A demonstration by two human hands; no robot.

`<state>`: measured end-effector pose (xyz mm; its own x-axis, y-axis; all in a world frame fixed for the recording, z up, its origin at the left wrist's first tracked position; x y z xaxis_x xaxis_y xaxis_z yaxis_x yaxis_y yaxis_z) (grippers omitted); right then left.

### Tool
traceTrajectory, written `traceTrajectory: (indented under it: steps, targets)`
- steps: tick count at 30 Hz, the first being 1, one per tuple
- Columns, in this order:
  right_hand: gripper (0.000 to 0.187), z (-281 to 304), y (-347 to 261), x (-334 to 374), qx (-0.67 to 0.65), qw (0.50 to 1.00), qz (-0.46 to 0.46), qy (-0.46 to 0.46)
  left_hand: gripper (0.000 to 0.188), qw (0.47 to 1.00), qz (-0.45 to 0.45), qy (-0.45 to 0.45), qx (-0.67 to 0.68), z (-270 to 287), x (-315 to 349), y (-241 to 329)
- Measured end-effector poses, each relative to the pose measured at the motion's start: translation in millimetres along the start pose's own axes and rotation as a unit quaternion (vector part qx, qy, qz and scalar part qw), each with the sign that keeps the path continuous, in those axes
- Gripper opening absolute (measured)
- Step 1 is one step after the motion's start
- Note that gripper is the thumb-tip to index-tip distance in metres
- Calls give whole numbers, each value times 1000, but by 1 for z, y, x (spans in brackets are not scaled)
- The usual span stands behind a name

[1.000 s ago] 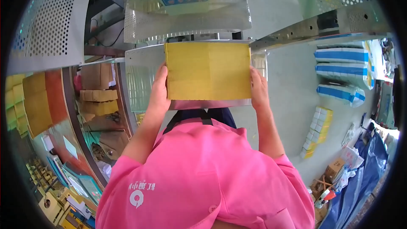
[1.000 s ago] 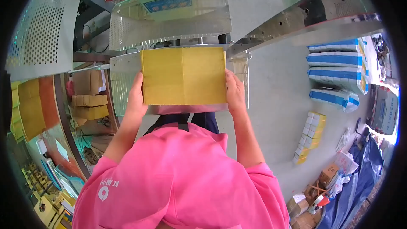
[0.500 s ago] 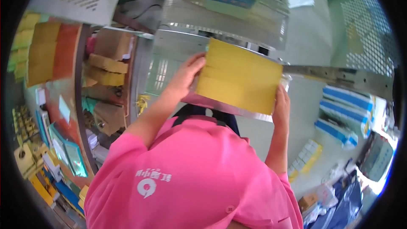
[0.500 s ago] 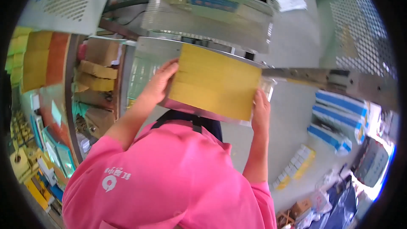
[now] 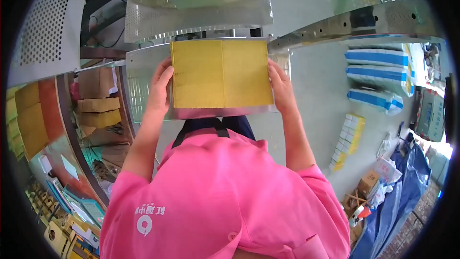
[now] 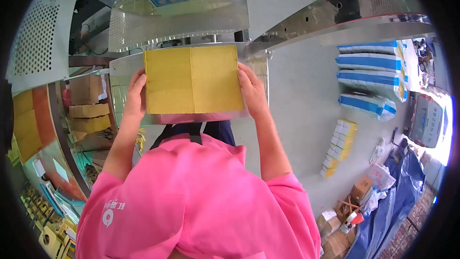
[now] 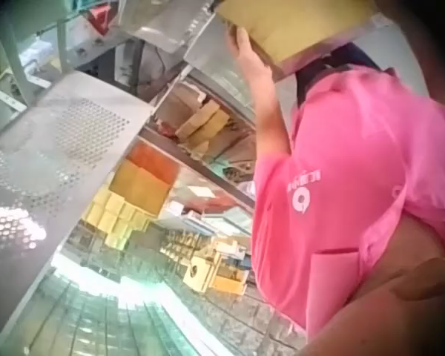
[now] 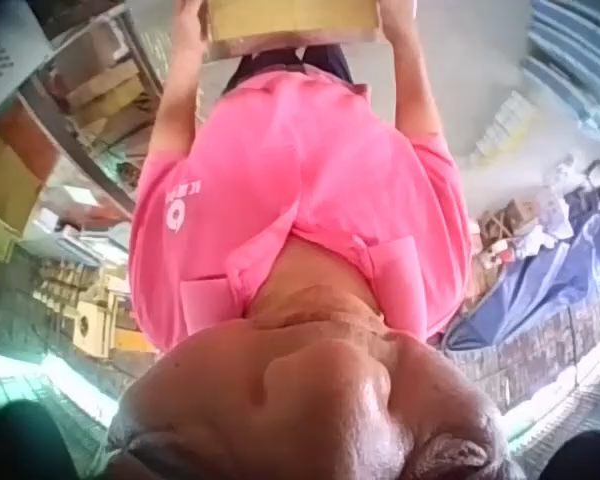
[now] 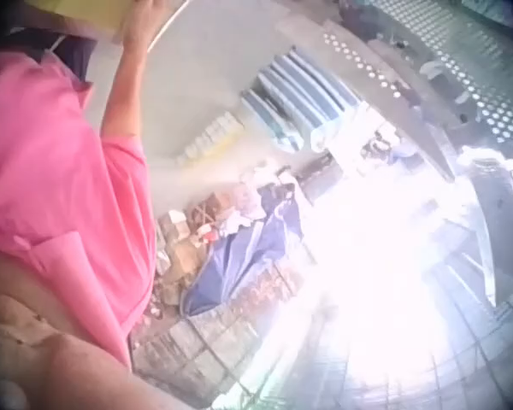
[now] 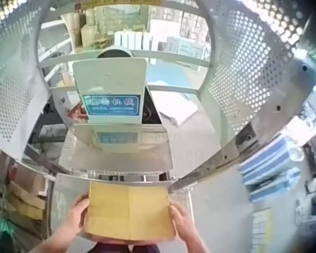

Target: The recorder uses a strapping machine to secure stacks of yellow paper, then weighs the stacks and applies labels.

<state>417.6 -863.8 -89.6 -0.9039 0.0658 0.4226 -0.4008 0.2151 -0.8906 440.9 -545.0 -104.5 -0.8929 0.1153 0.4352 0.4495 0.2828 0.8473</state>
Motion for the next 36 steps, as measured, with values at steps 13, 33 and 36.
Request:
traceTrajectory:
  steps: [13, 33, 36]
  targets:
    - [43, -15, 20, 3, -224, 974, -8, 13, 50, 996, -5, 45, 73, -9, 10, -16]
    - [40, -41, -25, -76, -241, 969, -42, 40, 52, 991, -125, 20, 40, -39, -54, 36]
    - [46, -41, -33, -80, -186, 976, -71, 89, 52, 995, -93, 2, 40, -41, -76, 43]
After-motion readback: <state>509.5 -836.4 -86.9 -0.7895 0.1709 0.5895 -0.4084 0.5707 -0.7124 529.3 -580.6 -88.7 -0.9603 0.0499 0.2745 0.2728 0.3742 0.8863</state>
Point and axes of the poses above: each hand's wrist, its own x-axis away from the middle knuckle, its own z-axis out of the back of the hand, y = z × x, the point moved 10 cm from there along -x, towards the middle knuckle, and after that the axes turned 8 degrees about -x, right-handed, at the moved point
